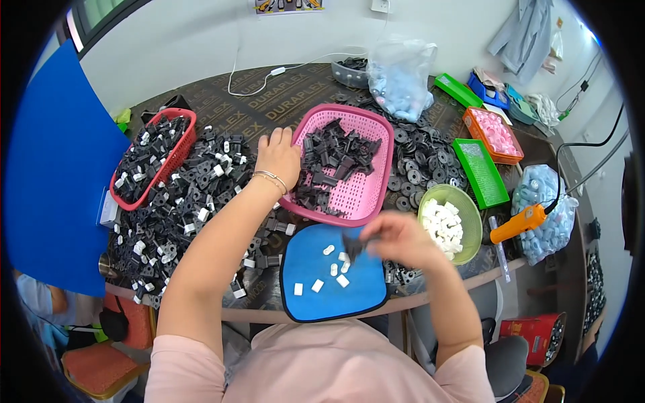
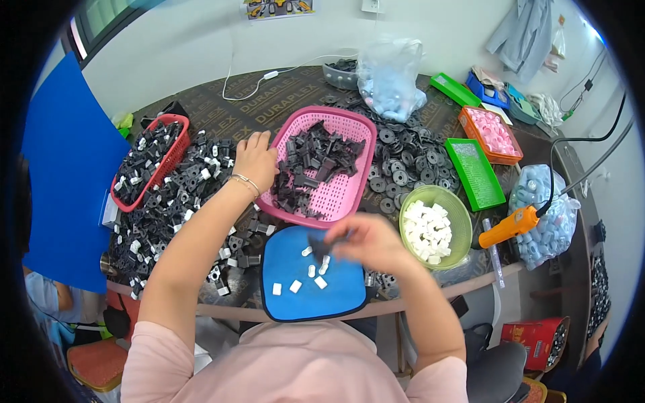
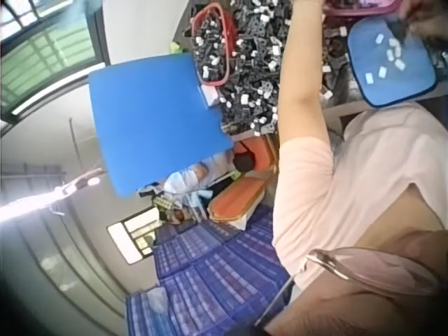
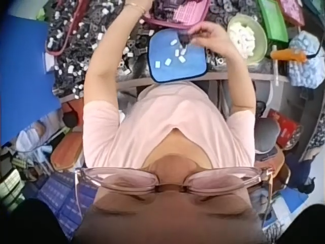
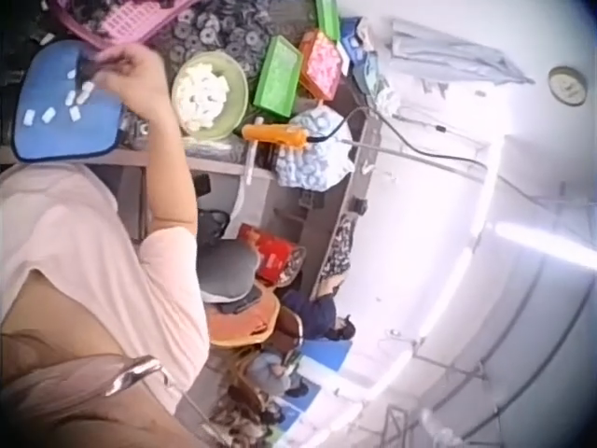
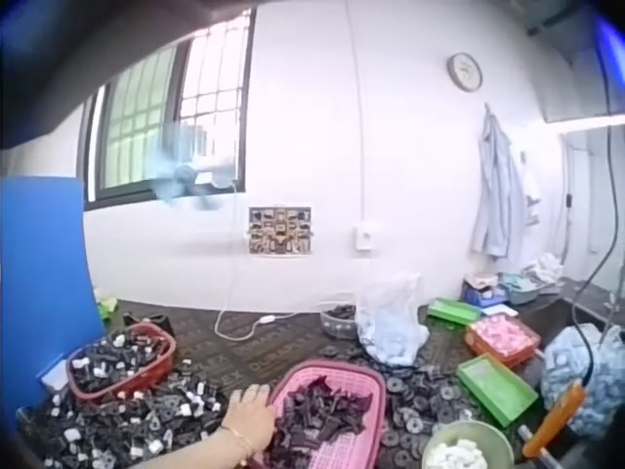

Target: Assembling small white plastic inserts into larger black plastic component housings at a factory workbench.

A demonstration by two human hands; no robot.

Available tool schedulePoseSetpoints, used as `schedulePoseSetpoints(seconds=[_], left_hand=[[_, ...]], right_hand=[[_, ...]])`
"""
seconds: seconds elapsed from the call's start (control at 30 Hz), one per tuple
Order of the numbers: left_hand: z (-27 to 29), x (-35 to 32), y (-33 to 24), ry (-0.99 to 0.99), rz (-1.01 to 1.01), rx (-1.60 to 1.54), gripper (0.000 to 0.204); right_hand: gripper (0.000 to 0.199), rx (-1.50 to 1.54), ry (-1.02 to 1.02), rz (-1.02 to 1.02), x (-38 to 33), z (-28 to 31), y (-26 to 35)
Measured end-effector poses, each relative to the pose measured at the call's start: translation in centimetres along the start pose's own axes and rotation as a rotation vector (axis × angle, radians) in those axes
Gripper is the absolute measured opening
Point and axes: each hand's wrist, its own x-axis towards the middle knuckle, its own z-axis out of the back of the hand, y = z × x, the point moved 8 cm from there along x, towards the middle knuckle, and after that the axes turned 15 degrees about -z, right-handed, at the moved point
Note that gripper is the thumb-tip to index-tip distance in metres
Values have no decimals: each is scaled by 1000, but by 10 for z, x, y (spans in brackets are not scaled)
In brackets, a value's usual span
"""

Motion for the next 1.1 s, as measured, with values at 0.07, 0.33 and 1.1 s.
schedulePoseSetpoints(seconds=[0.07, 0.33, 1.1], left_hand=[[-18, 9, -7, 51, -26, -18, 40], [-27, 19, -13, 259, 43, -464, 21], [88, -52, -87, -64, -55, -1047, 23]], right_hand=[[26, -94, 49, -68, -4, -19, -42], [24, -435, -63, -225, 2, -21, -92], [33, -417, -499, 216, -30, -15, -56]])
